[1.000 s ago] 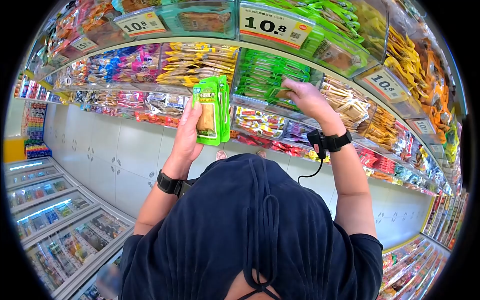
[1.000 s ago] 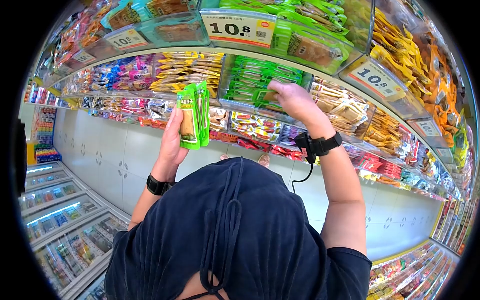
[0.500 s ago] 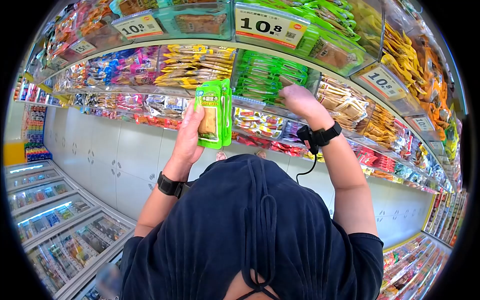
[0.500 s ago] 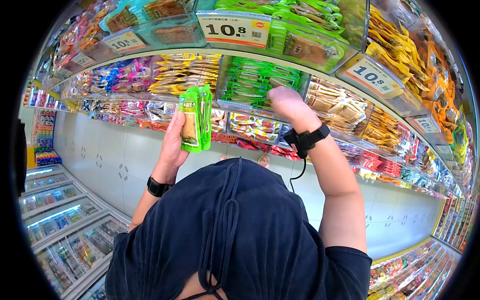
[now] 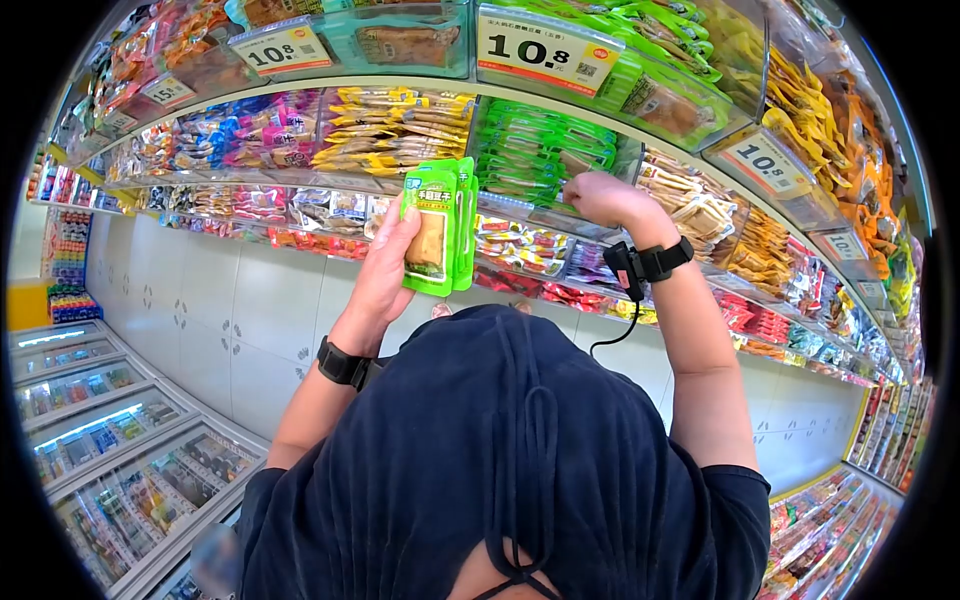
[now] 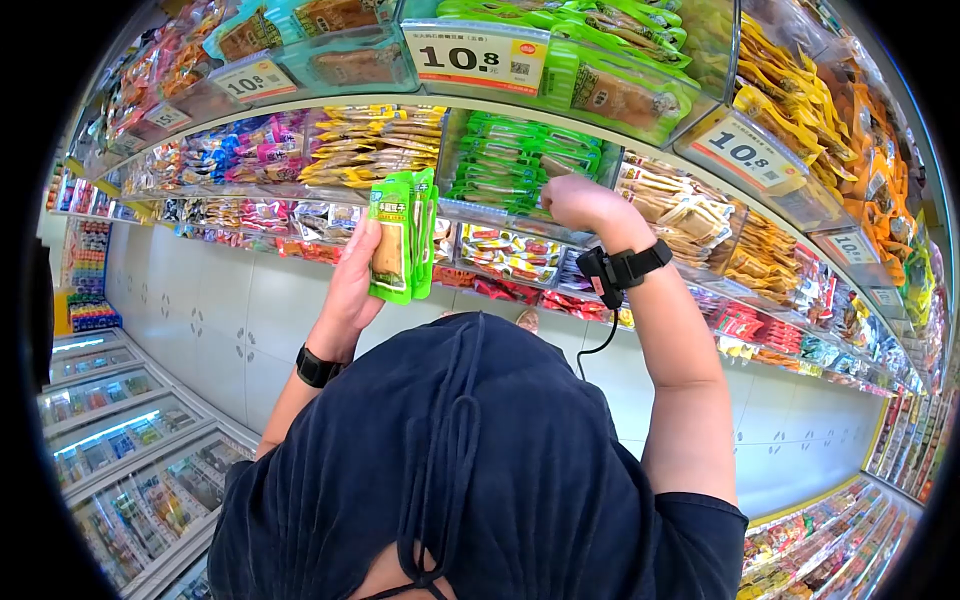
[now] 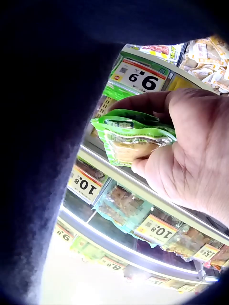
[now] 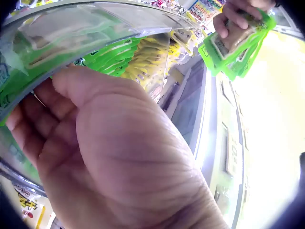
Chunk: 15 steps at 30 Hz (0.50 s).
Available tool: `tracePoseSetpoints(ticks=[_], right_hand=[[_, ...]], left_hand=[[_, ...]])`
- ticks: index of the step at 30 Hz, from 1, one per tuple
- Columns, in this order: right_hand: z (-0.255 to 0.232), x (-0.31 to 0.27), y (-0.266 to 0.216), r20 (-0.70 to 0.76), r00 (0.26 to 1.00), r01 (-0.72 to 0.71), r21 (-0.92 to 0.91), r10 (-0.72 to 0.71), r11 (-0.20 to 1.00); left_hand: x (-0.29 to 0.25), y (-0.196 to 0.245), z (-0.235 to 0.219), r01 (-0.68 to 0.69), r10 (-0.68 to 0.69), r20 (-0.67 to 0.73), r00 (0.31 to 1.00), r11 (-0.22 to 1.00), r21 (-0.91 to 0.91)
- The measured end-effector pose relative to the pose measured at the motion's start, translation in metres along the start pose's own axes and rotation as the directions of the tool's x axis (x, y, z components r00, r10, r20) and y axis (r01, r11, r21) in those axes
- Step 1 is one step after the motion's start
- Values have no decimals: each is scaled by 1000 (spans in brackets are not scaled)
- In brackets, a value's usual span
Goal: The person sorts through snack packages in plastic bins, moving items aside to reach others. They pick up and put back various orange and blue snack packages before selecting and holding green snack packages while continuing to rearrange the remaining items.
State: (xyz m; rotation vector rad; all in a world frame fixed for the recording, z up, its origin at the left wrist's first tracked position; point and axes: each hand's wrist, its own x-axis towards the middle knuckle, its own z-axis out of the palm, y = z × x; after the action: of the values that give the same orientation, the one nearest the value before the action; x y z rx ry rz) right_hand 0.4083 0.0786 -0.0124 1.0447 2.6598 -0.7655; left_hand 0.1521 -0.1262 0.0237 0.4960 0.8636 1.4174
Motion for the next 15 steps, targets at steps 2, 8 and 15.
tracePoseSetpoints(ticks=[2, 8, 15], right_hand=[[-1, -6, -9, -48, 998, -53, -57, 50, 997], [-36, -41, -104, -159, 987, 83, 677, 36, 731], [4, -34, -134, -421, 907, 308, 691, 18, 654]], left_hand=[[3, -1, 1, 12, -12, 28, 1000, 1000, -4], [9, -4, 20, -21, 21, 7, 1000, 997, 68], [16, -12, 37, -107, 106, 10, 994, 984, 145]])
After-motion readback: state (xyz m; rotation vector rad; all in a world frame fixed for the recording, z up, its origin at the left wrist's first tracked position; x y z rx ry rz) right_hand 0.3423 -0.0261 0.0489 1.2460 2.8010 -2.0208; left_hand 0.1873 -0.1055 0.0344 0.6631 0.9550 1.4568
